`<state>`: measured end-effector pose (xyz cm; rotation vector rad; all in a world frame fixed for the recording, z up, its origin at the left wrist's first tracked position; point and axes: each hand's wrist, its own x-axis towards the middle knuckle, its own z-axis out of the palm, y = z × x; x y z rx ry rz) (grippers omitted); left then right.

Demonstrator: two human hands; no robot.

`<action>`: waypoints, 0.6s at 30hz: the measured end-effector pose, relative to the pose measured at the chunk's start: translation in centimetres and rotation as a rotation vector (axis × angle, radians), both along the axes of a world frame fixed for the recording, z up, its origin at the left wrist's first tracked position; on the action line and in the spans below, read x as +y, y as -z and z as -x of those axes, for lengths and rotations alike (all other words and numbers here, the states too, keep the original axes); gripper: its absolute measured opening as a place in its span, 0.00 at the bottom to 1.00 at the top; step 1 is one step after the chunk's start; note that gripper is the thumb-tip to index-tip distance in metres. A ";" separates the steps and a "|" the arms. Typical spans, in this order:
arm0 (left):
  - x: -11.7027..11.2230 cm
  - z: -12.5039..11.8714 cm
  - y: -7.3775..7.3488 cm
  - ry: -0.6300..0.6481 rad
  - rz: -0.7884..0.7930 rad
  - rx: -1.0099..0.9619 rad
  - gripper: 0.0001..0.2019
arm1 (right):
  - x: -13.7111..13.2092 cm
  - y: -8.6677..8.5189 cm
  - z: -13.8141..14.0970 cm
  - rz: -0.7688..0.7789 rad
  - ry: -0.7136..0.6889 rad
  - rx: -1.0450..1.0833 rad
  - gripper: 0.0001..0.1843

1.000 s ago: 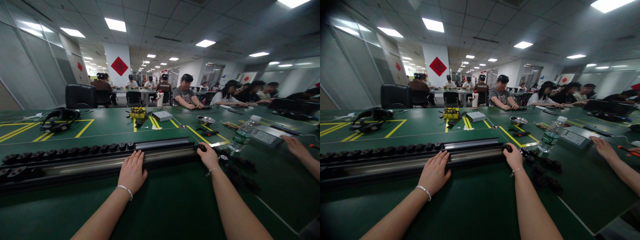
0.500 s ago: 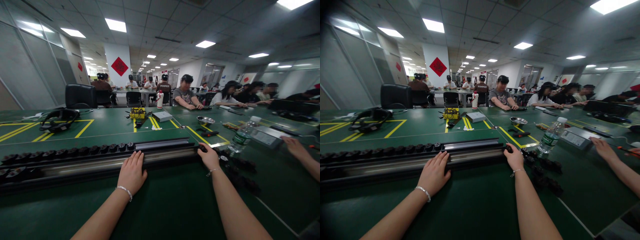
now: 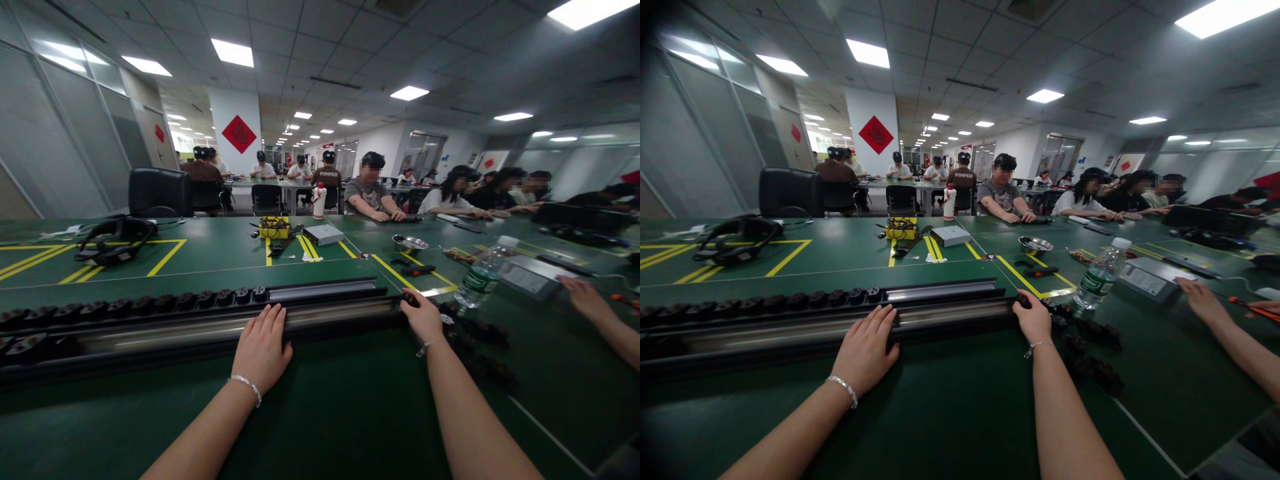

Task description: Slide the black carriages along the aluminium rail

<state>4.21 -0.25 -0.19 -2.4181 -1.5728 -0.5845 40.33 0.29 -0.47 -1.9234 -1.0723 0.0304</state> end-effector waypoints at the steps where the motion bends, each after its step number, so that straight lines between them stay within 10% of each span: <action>1: 0.0 0.0 0.0 0.001 -0.003 0.001 0.28 | 0.0 0.0 -0.1 0.005 -0.001 0.002 0.25; 18: -0.1 0.0 -0.1 -0.009 0.002 0.001 0.27 | 0.2 0.2 0.0 -0.016 0.010 0.033 0.25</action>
